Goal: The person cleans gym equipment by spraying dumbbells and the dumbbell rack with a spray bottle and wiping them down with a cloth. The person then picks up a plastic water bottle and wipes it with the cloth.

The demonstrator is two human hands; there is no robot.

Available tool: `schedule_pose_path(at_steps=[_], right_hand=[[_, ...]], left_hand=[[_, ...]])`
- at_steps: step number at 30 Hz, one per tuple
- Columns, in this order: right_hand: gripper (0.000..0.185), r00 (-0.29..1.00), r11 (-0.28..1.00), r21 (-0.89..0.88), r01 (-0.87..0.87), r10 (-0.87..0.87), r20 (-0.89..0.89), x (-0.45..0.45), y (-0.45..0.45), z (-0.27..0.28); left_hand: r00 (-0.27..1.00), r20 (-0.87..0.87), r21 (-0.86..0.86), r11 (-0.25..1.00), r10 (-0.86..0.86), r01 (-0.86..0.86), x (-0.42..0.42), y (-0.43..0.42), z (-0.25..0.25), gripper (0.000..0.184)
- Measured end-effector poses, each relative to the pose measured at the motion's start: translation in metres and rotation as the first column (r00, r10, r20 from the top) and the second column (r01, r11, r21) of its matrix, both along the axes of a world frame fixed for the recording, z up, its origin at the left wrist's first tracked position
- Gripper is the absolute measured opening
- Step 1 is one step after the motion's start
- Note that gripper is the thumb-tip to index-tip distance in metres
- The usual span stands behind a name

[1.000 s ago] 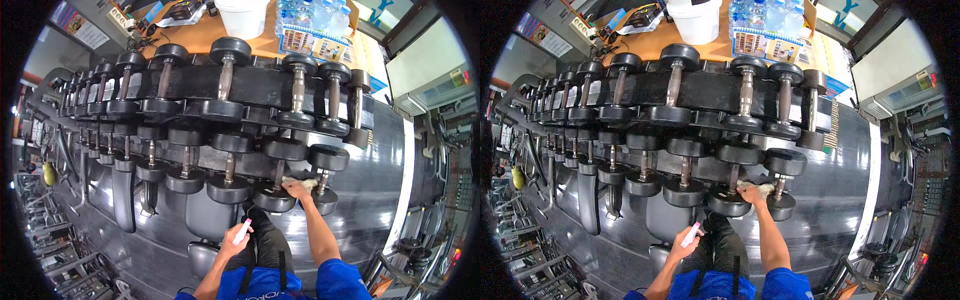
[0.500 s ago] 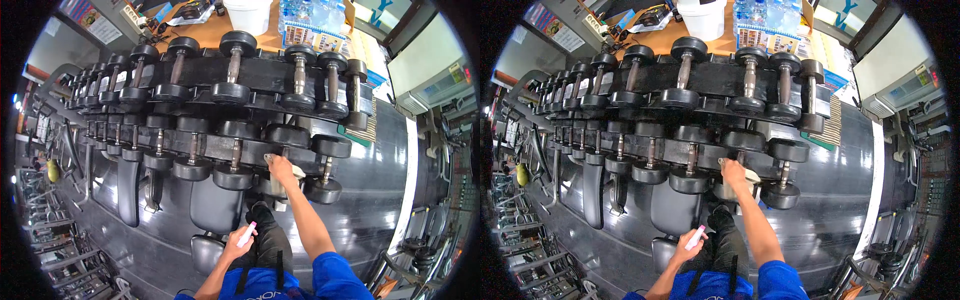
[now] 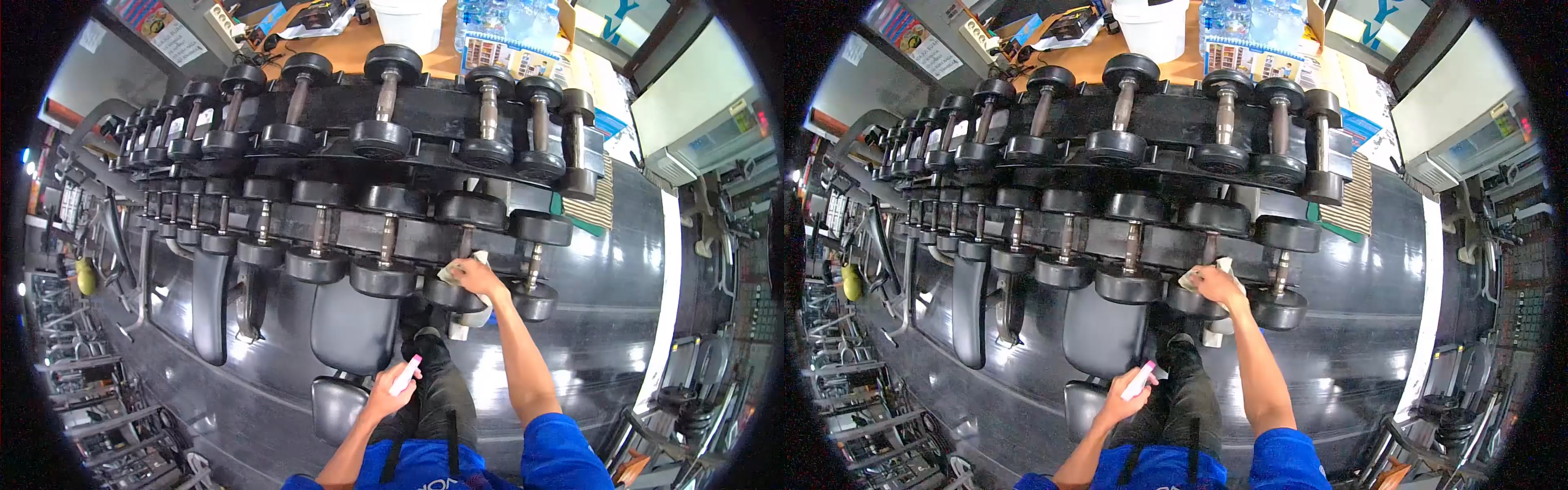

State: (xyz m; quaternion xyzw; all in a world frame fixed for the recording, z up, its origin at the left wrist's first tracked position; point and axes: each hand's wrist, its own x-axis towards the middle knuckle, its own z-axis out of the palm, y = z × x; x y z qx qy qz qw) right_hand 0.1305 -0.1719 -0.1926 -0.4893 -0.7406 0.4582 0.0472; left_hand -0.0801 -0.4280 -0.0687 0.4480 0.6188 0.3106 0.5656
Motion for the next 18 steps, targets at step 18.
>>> schedule_pose_path(at_steps=[18], right_hand=[[0.020, 0.661, 0.729, 0.078, 0.680, -0.563, -0.496, 0.044, -0.056, -0.001]], left_hand=[[0.998, -0.060, 0.150, 0.988, -0.035, 0.044, 0.008, 0.040, -0.029, 0.013]])
